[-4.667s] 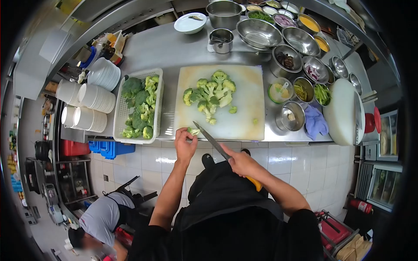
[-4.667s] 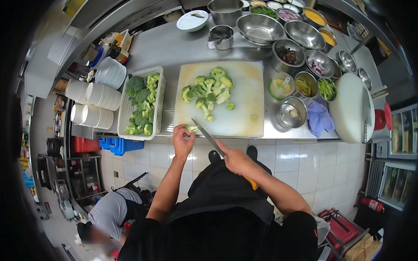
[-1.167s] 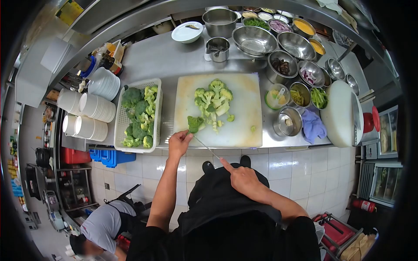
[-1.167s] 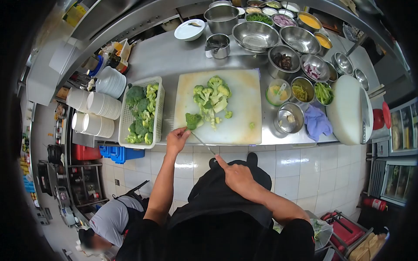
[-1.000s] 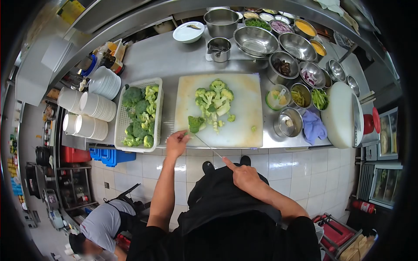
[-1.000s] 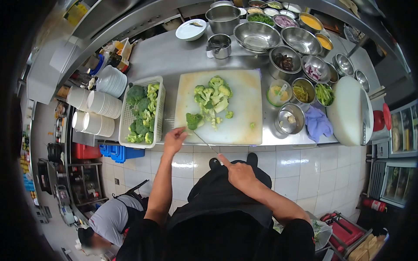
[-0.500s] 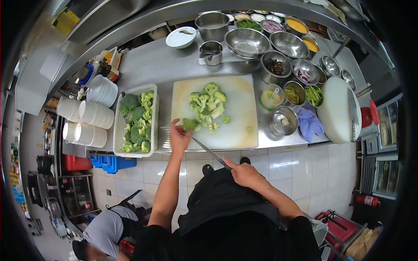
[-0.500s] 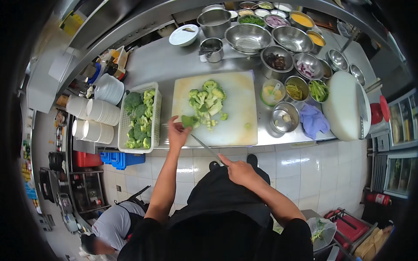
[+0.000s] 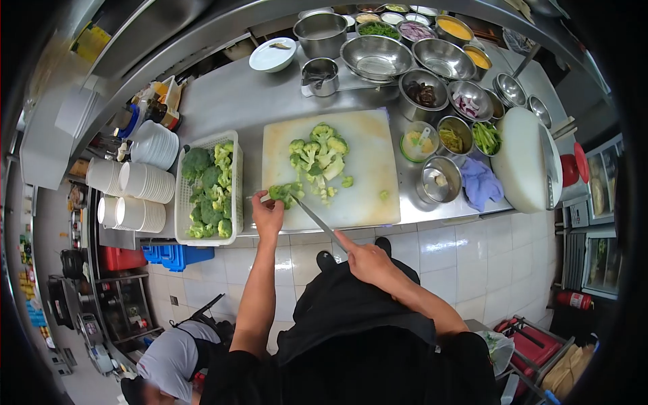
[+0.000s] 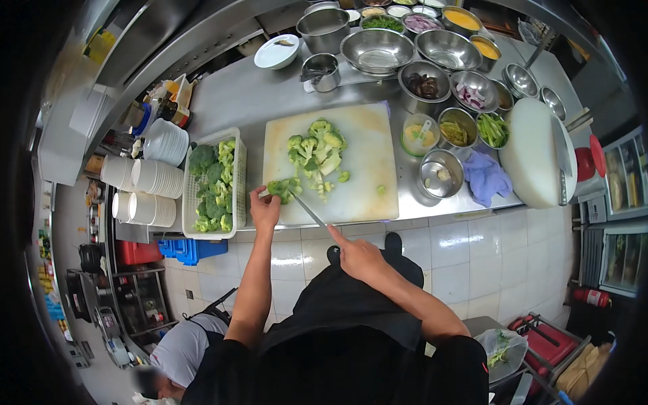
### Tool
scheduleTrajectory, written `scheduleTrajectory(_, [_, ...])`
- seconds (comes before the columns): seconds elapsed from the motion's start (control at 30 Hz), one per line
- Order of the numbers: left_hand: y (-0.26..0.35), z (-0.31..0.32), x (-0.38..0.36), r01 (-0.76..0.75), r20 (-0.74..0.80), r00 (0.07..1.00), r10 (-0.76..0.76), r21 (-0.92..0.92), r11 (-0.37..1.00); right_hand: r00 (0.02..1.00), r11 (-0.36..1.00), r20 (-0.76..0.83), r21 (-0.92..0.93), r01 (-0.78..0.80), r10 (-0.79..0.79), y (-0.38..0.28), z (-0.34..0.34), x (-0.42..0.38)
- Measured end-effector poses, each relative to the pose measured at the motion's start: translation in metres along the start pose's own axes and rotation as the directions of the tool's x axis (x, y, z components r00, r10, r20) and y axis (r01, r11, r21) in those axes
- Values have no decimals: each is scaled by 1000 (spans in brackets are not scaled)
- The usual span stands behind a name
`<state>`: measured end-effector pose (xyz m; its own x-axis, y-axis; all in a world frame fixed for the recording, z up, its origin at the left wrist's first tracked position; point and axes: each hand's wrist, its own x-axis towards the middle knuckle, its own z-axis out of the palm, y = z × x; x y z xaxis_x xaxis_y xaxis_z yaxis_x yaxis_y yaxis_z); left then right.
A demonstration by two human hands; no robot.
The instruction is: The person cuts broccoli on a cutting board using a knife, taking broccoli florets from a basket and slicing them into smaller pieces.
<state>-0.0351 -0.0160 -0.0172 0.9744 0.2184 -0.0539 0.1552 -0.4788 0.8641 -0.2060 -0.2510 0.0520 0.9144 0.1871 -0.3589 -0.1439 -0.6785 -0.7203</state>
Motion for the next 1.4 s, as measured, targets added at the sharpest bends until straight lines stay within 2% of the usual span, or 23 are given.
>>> scheduleTrajectory(0.07, [7,-1,-1,-41,-35,998,43,38,998,997,998,-61,15,57,-56,3,8,8])
scheduleTrajectory(0.17, [-9,1,1,-105,-50,993,107,41,994,998,999,-47,-8,47,-47,5,13,15])
scheduleTrajectory(0.3, [-6,0,-3,-138,-38,989,144,131,982,999,999,-29,-19,36,-37,6,15,19])
scheduleTrajectory(0.4, [-10,1,2,-154,-62,985,162,120,981,999,997,-21,-64,49,-50,5,15,28])
scheduleTrajectory(0.5, [-9,-1,4,-106,-10,994,107,67,992,990,997,119,30,-75,71,4,19,39])
scheduleTrajectory(0.67, [-27,-22,13,-29,82,996,37,-100,995,968,969,211,175,-174,136,16,6,34])
scheduleTrajectory(0.7, [-15,-37,9,100,172,983,-68,-187,977,967,967,215,183,-178,137,17,3,31])
scheduleTrajectory(0.77, [-13,-73,16,229,243,956,-165,-262,938,981,984,173,139,-108,84,23,1,24])
scheduleTrajectory(0.87, [-6,-130,31,93,195,981,-24,-352,931,997,1000,74,21,10,-12,25,7,18])
scheduleTrajectory(0.9, [29,-144,28,-248,-103,959,263,138,959,998,998,56,-60,7,-4,16,2,12])
scheduleTrajectory(0.93, [37,-144,30,-356,-162,880,446,397,846,999,994,46,-105,7,-3,12,1,10])
scheduleTrajectory(0.97, [45,-144,31,-359,-213,763,610,645,675,999,989,35,-150,7,-1,8,1,9])
scheduleTrajectory(1.0, [35,-131,36,-408,-56,871,488,473,781,1000,989,8,-150,6,-4,5,3,7])
scheduleTrajectory(1.07, [10,-92,34,-444,201,893,402,250,860,1000,988,-19,-156,6,-9,1,5,8])
scheduleTrajectory(1.17, [-21,-36,33,-513,263,847,463,175,840,996,992,-88,-129,-5,-7,-2,7,16])
scheduleTrajectory(1.23, [-32,-17,35,-544,269,824,498,135,828,999,992,-52,-129,2,-9,-5,6,23])
scheduleTrajectory(1.27, [-38,-13,35,-503,248,848,467,107,857,998,992,-70,-128,-6,-3,-3,6,26])
scheduleTrajectory(1.33, [-35,-12,33,-467,244,866,437,79,881,986,994,-132,-56,93,-100,-4,11,28])
scheduleTrajectory(1.4, [-35,-13,32,-450,214,879,426,73,890,990,997,-115,-12,77,-78,-8,11,30])
